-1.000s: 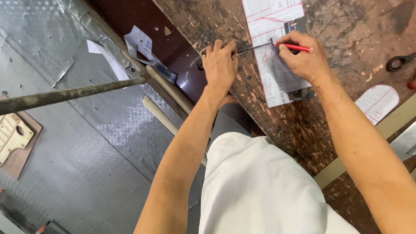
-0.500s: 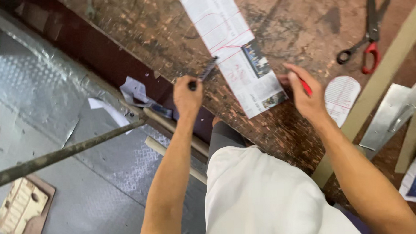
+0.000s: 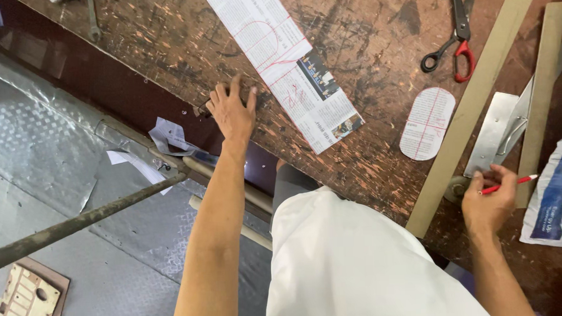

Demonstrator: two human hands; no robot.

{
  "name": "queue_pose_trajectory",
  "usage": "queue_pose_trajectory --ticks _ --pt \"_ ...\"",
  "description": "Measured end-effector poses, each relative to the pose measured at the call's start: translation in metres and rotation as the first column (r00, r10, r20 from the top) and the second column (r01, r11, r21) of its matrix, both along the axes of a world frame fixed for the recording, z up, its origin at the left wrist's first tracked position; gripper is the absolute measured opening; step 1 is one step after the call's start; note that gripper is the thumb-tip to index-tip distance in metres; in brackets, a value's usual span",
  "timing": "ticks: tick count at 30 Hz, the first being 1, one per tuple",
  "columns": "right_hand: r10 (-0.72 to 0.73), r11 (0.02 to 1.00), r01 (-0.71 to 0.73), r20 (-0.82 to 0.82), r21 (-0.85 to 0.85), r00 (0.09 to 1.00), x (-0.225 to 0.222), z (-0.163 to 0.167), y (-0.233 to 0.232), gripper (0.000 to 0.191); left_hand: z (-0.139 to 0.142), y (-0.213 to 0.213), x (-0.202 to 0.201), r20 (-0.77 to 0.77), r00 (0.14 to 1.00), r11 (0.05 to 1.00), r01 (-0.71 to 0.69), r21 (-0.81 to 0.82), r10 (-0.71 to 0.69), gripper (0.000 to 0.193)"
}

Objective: The person cuts newspaper sheets along red marker lines with scissors, then folds and presses the cut paper strips flat on the workbench. They place a tape measure on the strip, then use a red pen and a wooden straightedge to mark measurement lines on the paper and the strip.

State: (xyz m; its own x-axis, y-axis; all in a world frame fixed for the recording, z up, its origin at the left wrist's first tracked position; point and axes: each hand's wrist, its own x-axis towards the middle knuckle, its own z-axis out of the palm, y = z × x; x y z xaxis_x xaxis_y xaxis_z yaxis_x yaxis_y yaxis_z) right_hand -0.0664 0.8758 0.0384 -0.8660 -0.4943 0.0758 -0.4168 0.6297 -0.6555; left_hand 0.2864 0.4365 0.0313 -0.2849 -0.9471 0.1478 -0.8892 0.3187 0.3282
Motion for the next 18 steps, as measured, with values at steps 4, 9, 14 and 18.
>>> queue_pose_trajectory --ticks 4,9,14,18 --pt "-0.026 0.992 0.044 -0.145 0.119 0.989 -0.013 -0.005 -0.003 0.032 -0.015 0.022 -0.017 0.149 0.988 0.982 0.058 -0.18 -0.031 0.054" --pt "-0.026 0.988 0.049 -0.154 0.146 0.988 -0.029 -0.002 -0.018 0.038 -0.02 0.083 -0.046 0.067 0.951 0.953 0.302 -0.002 -0.301 0.063" --pt "0.004 0.99 0.029 -0.233 0.139 0.973 -0.049 0.002 -0.02 0.034 -0.016 0.104 -0.051 -0.099 0.937 0.936 0.343 0.073 -0.336 0.073" --pt "0.122 0.976 -0.056 -0.321 0.209 0.939 -0.06 -0.001 -0.016 0.036 -0.01 0.099 -0.044 -0.11 0.935 0.932 0.347 0.1 -0.336 0.082"
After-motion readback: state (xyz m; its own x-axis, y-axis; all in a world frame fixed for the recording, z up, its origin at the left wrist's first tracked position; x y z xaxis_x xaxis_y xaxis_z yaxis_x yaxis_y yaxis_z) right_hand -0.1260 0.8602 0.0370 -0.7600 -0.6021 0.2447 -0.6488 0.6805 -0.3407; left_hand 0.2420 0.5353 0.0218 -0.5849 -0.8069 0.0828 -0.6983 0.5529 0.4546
